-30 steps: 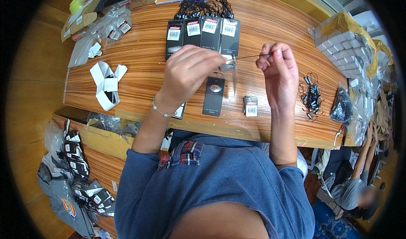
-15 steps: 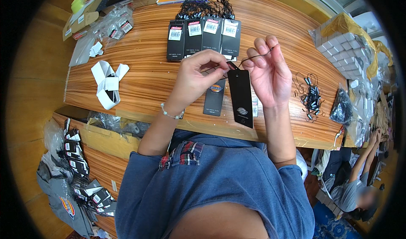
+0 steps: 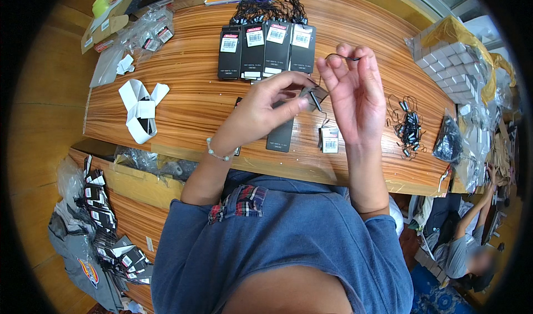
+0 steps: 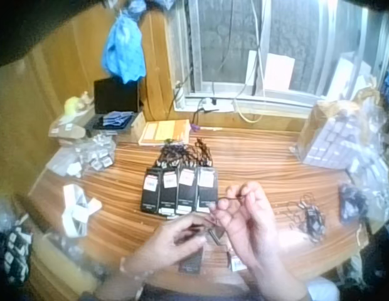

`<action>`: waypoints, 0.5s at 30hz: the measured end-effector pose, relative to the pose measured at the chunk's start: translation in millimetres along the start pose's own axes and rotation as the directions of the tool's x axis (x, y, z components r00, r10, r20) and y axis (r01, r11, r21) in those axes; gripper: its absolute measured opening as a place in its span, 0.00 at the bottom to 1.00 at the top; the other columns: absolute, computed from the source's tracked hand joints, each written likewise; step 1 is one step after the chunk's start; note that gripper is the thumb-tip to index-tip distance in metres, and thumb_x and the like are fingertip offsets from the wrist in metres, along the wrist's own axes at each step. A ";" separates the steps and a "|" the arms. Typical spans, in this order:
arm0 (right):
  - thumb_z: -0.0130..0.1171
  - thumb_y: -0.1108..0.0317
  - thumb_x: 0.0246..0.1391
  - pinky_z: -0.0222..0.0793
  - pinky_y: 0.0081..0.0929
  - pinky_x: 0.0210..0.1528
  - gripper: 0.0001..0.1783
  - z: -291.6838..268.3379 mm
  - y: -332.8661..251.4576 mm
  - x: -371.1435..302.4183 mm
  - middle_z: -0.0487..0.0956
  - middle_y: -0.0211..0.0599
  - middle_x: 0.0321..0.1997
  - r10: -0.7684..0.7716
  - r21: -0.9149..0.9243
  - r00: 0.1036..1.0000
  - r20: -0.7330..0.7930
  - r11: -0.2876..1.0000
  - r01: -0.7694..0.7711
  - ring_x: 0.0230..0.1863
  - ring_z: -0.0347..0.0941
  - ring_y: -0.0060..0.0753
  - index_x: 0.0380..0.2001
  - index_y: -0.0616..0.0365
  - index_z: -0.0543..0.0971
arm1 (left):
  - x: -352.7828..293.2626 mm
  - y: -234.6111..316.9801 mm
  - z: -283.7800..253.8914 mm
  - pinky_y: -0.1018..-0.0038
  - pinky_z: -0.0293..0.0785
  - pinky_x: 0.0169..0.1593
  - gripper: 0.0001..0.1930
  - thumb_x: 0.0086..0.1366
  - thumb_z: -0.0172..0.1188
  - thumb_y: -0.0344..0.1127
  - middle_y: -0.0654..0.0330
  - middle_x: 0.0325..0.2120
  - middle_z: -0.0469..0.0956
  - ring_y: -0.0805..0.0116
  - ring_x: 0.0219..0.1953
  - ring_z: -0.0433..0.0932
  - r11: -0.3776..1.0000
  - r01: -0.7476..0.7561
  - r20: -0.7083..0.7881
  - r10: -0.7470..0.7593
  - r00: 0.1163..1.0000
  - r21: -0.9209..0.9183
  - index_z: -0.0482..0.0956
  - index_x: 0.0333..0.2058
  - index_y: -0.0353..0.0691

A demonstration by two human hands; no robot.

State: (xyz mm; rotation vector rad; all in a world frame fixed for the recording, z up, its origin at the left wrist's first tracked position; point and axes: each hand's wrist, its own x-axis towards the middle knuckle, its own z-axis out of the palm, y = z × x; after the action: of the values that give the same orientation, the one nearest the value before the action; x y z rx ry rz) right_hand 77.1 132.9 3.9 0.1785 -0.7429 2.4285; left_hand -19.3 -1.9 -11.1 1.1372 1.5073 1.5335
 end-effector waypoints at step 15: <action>0.42 0.66 0.60 0.68 0.40 0.48 0.06 4.2 -19.0 0.0 0.69 0.40 0.39 -0.032 -0.001 0.996 0.089 0.999 0.032 0.37 0.70 0.32 0.36 0.55 0.66 | -0.2 12.4 -1.4 0.82 0.67 0.39 0.07 0.55 0.58 0.25 0.63 0.28 0.71 0.81 0.35 0.69 0.995 -0.094 -0.136 0.098 0.986 0.035 0.69 0.31 0.35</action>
State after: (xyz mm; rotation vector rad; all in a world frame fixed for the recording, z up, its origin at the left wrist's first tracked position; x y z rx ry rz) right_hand 87.8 143.4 16.3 0.2966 -0.7756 2.4026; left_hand -19.3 -3.6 1.3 1.1550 1.5903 1.6905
